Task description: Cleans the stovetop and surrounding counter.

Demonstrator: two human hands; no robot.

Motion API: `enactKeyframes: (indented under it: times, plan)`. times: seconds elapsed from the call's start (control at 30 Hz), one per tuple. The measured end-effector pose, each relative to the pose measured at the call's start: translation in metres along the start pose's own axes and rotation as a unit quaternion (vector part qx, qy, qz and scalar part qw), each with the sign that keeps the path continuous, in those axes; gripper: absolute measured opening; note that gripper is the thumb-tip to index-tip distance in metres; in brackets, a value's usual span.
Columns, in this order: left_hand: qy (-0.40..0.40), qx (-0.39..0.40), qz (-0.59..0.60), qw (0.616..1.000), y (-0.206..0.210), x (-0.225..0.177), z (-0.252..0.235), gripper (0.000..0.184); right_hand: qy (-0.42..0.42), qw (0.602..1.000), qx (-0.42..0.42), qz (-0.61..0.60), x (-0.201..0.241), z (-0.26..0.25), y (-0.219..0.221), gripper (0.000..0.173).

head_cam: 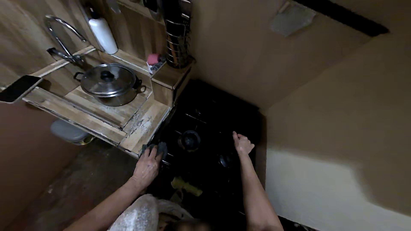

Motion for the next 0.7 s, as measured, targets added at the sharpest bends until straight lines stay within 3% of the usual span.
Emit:
enactKeyframes:
  times: [0.17,0.37,0.53,0.7]
  plan:
    - [-0.102,0.067,0.089,0.988,-0.013,-0.007,-0.03,0.044,-0.005,1.0,0.014,0.01,-0.006,-0.017,0.0,0.057]
    - [-0.106,0.089,0.142,0.98,-0.03,-0.011,-0.086,0.046,-0.009,0.999,0.03,0.005,-0.011,-0.032,0.002,0.057]
    - [-0.098,0.123,0.095,0.983,-0.05,-0.028,-0.141,0.046,-0.011,0.999,0.036,0.003,-0.012,-0.041,0.003,0.059]
    - [-0.081,0.086,0.056,0.991,-0.048,-0.045,-0.194,0.05,-0.014,0.999,0.036,0.004,-0.013,-0.046,0.001,0.06]
Point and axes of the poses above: each hand's wrist, its own z-axis away from the middle knuckle, its own y-axis out of the palm, x = y × z, the point moved 2 cm from there along -z, towards the middle knuckle, and after that the axes turned 8 degrees about -y, right-handed, at the moved point
